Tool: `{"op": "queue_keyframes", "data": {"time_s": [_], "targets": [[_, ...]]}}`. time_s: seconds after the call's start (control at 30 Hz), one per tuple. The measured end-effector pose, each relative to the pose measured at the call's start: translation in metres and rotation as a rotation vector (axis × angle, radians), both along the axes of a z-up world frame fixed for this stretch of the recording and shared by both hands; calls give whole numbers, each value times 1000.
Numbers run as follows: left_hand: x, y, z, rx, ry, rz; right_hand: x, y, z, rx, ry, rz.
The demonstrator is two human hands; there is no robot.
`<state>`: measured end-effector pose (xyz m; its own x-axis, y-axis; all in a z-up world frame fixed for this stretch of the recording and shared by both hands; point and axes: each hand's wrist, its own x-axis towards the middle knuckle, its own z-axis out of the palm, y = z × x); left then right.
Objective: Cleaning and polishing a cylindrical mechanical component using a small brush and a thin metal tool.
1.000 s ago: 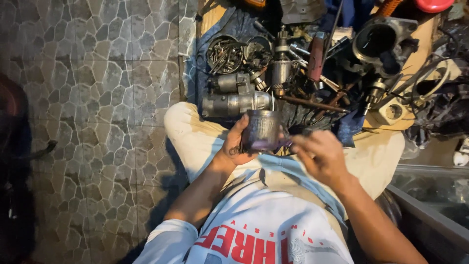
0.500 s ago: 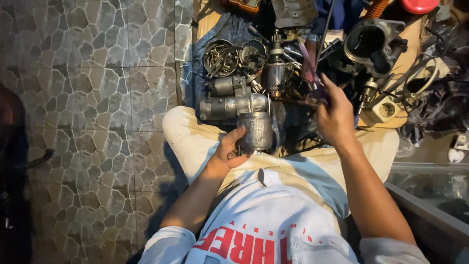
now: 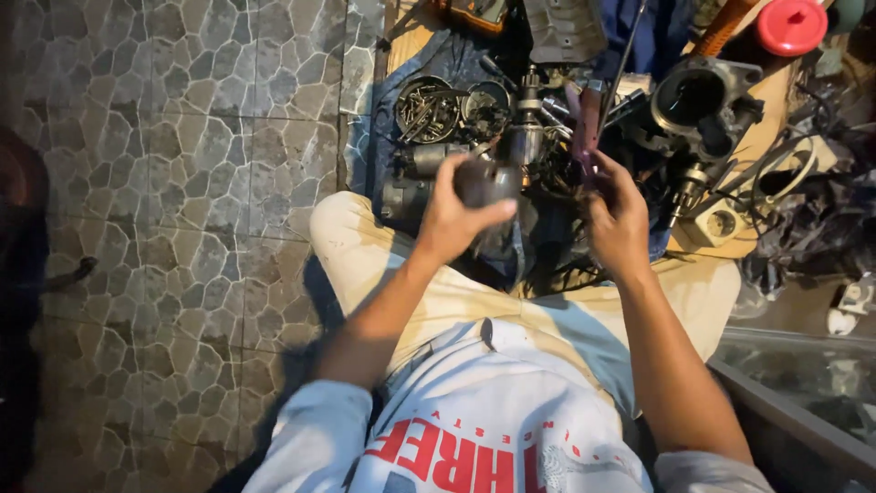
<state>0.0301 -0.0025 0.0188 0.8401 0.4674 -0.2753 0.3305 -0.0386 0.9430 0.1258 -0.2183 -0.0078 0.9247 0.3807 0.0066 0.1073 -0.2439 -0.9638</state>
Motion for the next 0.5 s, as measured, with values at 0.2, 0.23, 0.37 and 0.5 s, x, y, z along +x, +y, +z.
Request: {"op": "queue_keyframes", "data": {"time_s": [0.2, 0.23, 0.37, 0.5], "targets": [[120, -3, -8, 439, 11, -173, -11, -40, 5, 24, 49, -10], [141, -9, -21, 437, 5, -163, -14, -46, 5, 21, 42, -1], [207, -28, -67, 773, 105, -230, -24, -65, 10, 93, 192, -52], [222, -40, -69, 844, 212, -284, -28, -86, 0, 99, 292, -114]]}}
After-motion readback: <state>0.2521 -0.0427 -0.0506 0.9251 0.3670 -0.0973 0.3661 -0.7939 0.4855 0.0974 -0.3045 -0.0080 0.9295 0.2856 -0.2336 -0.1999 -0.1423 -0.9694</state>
